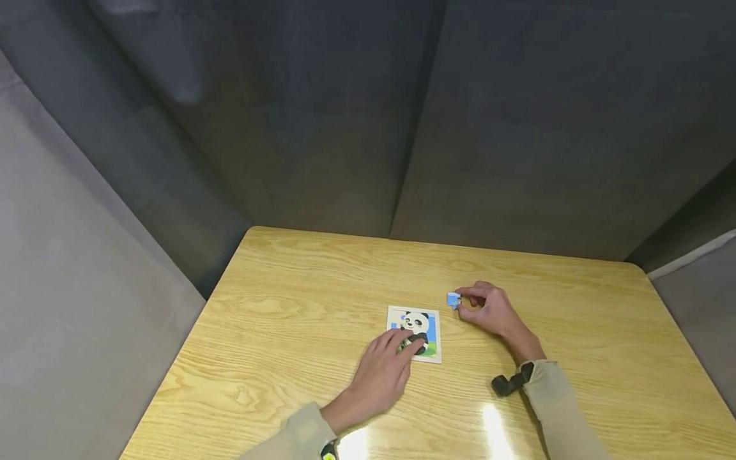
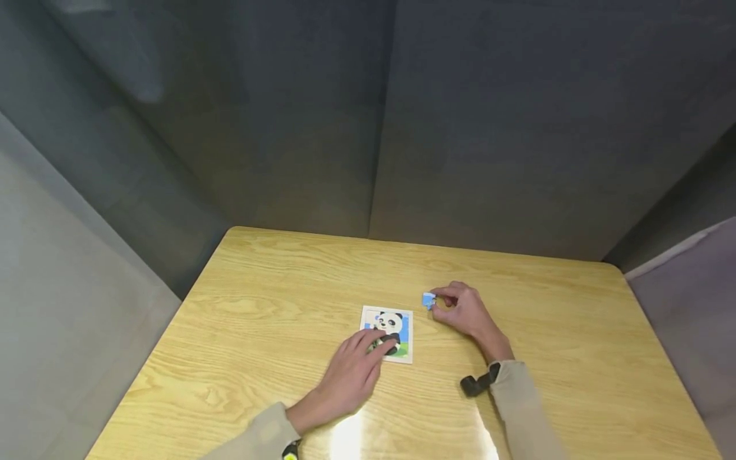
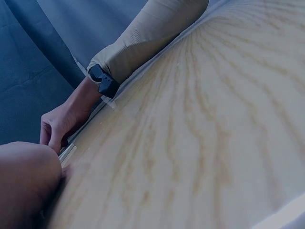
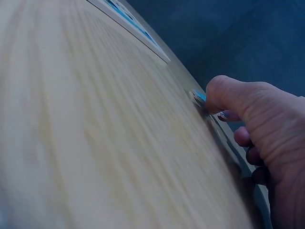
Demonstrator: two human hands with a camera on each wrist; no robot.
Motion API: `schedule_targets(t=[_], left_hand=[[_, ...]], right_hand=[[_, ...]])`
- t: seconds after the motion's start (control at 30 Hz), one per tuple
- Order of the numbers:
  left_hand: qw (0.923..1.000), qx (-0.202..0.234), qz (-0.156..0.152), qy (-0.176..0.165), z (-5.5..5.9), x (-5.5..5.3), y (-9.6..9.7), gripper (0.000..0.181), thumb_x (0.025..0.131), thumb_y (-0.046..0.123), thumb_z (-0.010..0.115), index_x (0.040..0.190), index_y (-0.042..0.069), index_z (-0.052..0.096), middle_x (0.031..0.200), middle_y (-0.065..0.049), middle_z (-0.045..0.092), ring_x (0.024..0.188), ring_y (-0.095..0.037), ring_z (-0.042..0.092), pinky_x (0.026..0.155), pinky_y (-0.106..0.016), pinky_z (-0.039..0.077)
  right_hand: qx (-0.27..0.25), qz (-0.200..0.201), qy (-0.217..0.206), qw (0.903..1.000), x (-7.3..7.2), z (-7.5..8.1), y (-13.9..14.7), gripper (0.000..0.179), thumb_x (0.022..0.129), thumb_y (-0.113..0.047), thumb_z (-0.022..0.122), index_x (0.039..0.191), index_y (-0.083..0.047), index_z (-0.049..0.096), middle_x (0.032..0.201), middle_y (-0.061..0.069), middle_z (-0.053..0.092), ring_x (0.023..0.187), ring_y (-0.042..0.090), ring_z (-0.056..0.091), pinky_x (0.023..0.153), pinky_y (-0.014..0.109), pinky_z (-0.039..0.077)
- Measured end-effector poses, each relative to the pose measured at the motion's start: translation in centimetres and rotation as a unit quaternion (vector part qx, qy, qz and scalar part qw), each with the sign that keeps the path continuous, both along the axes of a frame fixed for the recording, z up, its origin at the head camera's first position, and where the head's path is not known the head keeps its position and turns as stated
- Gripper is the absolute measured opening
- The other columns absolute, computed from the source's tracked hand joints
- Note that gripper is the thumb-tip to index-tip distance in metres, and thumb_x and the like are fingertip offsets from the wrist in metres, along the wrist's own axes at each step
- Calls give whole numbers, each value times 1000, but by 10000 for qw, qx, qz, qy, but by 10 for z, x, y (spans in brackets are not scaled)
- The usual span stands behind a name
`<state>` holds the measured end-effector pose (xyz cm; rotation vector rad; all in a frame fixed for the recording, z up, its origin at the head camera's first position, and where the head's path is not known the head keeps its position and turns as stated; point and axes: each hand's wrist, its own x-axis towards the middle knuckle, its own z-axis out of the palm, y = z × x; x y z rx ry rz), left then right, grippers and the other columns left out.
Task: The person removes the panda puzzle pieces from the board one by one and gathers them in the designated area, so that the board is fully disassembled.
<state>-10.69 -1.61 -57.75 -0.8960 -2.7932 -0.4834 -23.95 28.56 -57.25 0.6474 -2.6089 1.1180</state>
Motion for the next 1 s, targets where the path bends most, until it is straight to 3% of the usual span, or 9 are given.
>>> schedule_targets(t=[0.27, 0.67, 1.0], left_hand=[[9998, 44, 10, 195, -3, -1, 0, 45, 109, 21, 43, 153, 25, 52, 152, -1, 50, 143, -24, 44, 118, -45, 40], [9998, 56, 6, 211, -2, 1, 1, 45, 109, 22, 42, 153, 25, 52, 153, -2, 50, 144, -24, 43, 119, -44, 39], [9998, 49, -2, 206, 0, 0, 0, 45, 111, 23, 39, 153, 25, 52, 153, -2, 49, 144, -24, 43, 119, -44, 39]], right_hand=[[190, -26, 93, 9998, -5, -1, 10, 25, 78, -7, 82, 103, -5, 81, 70, 2, 54, 65, 15, 46, 59, 21, 37], [187, -61, -80, 9998, -6, -2, 12, 29, 80, -7, 81, 109, -6, 81, 72, 1, 54, 65, 13, 46, 60, 23, 37], [67, -177, -199, 9996, -8, -2, 11, 23, 82, -7, 83, 105, -9, 80, 72, 1, 54, 64, 12, 45, 60, 24, 37]])
